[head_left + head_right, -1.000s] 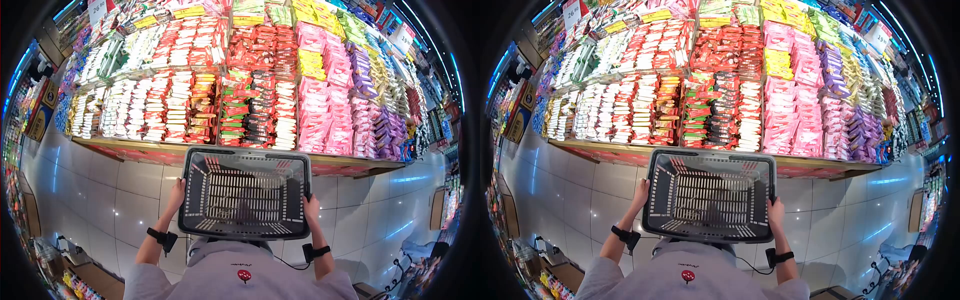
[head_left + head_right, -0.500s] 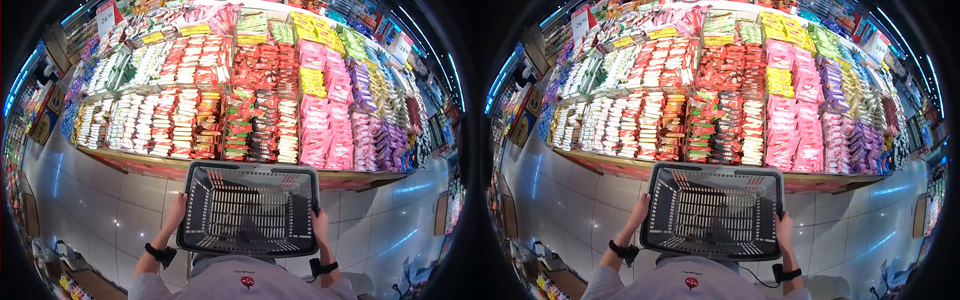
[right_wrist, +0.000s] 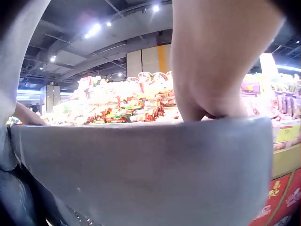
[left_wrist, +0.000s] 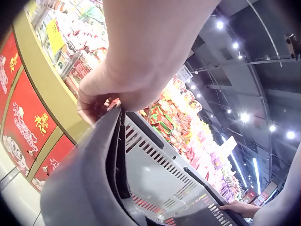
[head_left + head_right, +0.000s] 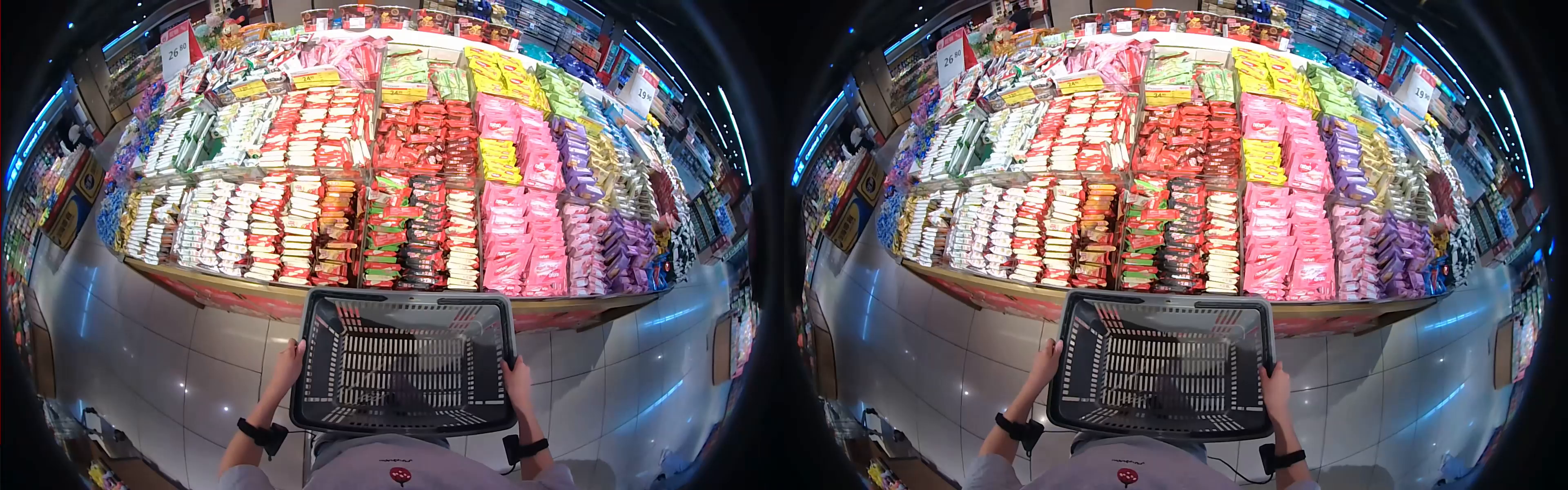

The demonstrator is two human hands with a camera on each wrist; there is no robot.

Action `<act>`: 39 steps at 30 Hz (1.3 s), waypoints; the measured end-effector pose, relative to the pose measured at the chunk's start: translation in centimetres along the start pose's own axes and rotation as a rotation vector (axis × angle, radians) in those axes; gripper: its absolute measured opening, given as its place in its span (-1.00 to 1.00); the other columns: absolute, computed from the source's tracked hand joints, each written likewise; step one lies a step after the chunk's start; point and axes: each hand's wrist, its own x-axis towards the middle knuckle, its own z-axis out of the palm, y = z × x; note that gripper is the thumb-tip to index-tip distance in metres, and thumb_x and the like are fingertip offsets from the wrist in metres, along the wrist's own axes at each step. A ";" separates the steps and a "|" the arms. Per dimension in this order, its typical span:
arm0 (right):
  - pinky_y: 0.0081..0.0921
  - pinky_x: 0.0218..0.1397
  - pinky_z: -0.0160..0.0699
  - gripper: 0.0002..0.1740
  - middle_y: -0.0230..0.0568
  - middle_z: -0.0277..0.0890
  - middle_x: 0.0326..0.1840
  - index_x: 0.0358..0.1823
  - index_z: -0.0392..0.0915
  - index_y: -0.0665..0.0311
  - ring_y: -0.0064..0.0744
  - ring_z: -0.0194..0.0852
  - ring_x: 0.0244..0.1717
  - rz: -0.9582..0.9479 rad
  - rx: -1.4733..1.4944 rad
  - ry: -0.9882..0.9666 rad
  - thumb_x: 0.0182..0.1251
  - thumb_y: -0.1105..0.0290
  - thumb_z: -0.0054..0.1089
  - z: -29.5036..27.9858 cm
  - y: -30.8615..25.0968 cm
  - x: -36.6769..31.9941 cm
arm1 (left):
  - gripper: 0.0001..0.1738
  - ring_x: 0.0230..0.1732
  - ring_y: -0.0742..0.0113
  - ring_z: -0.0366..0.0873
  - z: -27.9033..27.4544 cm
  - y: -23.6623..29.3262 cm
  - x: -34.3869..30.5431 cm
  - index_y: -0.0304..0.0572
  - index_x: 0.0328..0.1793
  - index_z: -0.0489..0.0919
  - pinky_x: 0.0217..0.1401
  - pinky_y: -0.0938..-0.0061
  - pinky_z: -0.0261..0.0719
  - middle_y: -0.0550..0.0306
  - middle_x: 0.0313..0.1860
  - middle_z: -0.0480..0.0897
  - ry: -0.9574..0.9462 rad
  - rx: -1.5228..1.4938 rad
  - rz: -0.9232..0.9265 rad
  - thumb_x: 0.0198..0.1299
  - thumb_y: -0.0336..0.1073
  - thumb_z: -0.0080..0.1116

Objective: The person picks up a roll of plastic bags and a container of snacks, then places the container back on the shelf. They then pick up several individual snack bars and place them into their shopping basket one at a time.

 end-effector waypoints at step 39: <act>-0.68 -0.36 0.45 -0.82 -0.32 0.52 -0.52 -0.34 0.50 0.41 -0.64 0.48 -0.45 -0.748 0.548 -0.484 0.29 0.41 0.04 -15.1 -24.9 -4.8 | -0.81 -0.49 0.27 0.49 -16.8 27.4 -14.2 -0.15 -0.29 0.46 -0.53 0.48 0.43 0.07 -0.37 0.58 0.372 -0.219 1.289 -0.08 -0.37 0.17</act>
